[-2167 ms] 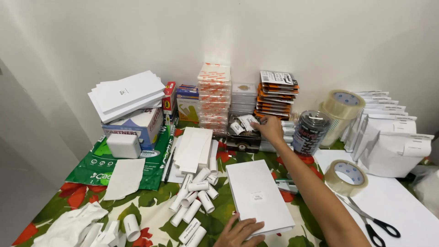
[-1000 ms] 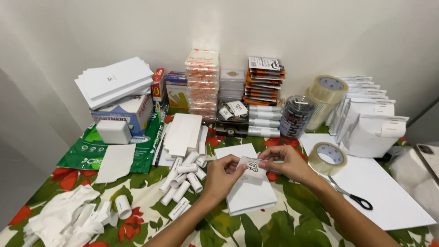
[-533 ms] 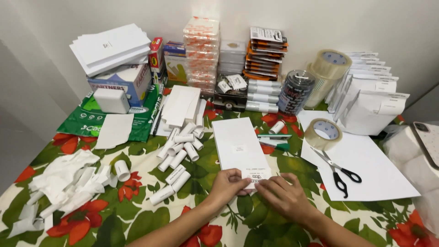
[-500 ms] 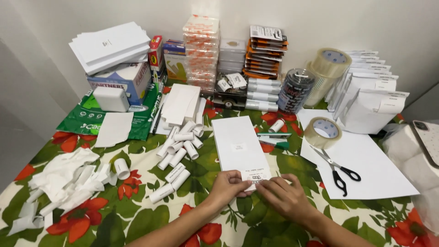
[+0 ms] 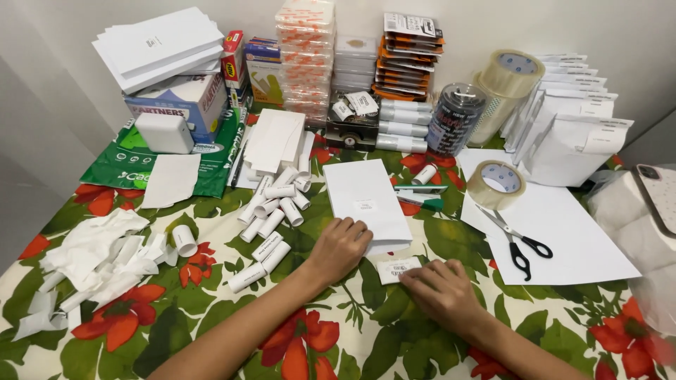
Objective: Applying adhesive labels to white paper bags and organizing them on a workspace.
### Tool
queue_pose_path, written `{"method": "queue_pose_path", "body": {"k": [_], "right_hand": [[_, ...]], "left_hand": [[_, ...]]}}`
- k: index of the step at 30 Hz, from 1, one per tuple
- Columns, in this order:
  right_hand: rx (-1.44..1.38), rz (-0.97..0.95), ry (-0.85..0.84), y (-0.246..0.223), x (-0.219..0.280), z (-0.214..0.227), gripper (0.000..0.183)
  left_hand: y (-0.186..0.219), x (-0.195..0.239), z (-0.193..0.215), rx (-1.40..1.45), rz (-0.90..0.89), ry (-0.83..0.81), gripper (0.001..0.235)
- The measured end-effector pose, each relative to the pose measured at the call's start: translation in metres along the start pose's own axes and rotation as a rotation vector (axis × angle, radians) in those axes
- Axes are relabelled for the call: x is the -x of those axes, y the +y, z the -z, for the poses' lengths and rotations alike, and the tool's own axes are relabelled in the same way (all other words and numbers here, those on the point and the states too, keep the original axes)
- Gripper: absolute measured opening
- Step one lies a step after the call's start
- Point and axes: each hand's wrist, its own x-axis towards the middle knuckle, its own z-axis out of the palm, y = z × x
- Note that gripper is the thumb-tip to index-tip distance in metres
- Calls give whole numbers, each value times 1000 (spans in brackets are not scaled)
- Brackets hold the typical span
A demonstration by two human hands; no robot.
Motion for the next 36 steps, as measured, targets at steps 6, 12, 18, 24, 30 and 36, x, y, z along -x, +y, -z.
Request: {"method": "queue_pose_path", "body": {"k": [6, 12, 18, 24, 30, 36], "right_hand": [[93, -67, 273, 17, -44, -19, 8], [296, -99, 288, 27, -93, -6, 9], [448, -197, 133, 42, -107, -23, 12], [229, -372, -244, 31, -115, -22, 12], [-50, -522, -566, 26, -140, -5, 33], [-289, -665, -693, 38, -138, -24, 36]], "left_hand": [[-19, -33, -11, -36, 73, 203, 4], [-23, -71, 33, 51, 128, 159, 3], [-22, -82, 45, 5, 114, 174, 4], [-23, -80, 39, -22, 89, 193, 6], [-23, -76, 37, 5, 98, 186, 6], [-23, -74, 29, 22, 109, 168, 10]]}}
